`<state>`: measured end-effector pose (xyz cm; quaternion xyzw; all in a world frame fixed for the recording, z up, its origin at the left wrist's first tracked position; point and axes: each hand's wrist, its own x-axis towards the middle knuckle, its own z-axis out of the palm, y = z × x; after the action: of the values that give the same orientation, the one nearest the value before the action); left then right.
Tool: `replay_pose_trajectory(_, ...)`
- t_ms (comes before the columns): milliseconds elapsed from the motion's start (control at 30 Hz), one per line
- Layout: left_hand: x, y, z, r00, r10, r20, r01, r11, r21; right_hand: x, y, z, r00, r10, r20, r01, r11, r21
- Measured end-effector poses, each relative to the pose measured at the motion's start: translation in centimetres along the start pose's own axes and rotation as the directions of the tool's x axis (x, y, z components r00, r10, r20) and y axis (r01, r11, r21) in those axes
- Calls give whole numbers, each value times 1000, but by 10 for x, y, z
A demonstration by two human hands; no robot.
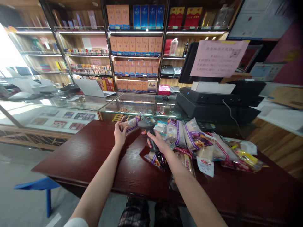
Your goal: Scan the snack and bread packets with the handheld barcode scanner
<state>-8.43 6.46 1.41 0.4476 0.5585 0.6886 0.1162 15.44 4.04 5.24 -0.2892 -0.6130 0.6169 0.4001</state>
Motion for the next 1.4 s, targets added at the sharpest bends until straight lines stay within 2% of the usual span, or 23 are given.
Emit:
replay_pose_trajectory(133, 0, -6, 2, 1000, 19, 13, -18, 999, -39, 0, 1, 0, 1000, -4, -2, 4, 1000, -10)
replay_pose_trajectory(333, 0, -16, 3, 997, 69, 44, -74, 990, 120, 2, 2, 3, 1000, 3, -20, -2, 1000, 17)
replay_pose_trajectory(600, 0, -17, 3, 996, 86, 17, -88, 983, 163, 3, 4, 2, 1000, 28, 8, -28, 999, -16)
replay_pose_trajectory(700, 0, -19, 3, 995, 91, 37, -96, 977, 190, 2, 4, 0, 999, 14, 32, -13, 1000, -17)
replay_pose_trajectory(833, 1, -19, -1, 993, 119, 4, -112, 921, 373, 3, 5, -3, 1000, -2, 15, 2, 1000, 20)
replay_pose_trajectory(933, 0, -14, -5, 988, 153, -10, -118, 801, 587, 4, 6, -3, 1000, -21, 3, 21, 996, 84)
replay_pose_trajectory(1000, -3, -10, -6, 971, 228, 73, -216, 703, 678, 5, 7, -3, 999, -40, -29, 44, 986, 158)
replay_pose_trajectory(1067, -7, -9, -5, 923, 285, 257, -381, 605, 699, 6, 7, -2, 996, -57, -74, 73, 969, 234)
replay_pose_trajectory(1133, -11, -10, -3, 864, 248, 439, -499, 540, 678, 7, 8, -2, 992, -69, -102, 96, 954, 285)
replay_pose_trajectory(1167, -13, -11, -1, 847, 194, 495, -515, 528, 675, 7, 9, -3, 992, -72, -107, 101, 948, 301)
replay_pose_trajectory(1267, -15, -14, 3, 838, 22, 545, -473, 526, 707, 8, 10, -5, 989, -77, -127, 116, 934, 339)
replay_pose_trajectory(1333, -14, -13, 3, 843, -20, 537, -452, 514, 729, 9, 11, -7, 988, -82, -133, 126, 924, 360)
replay_pose_trajectory(1400, -12, -9, -1, 870, -32, 491, -418, 478, 772, 9, 11, -8, 987, -87, -132, 130, 920, 368)
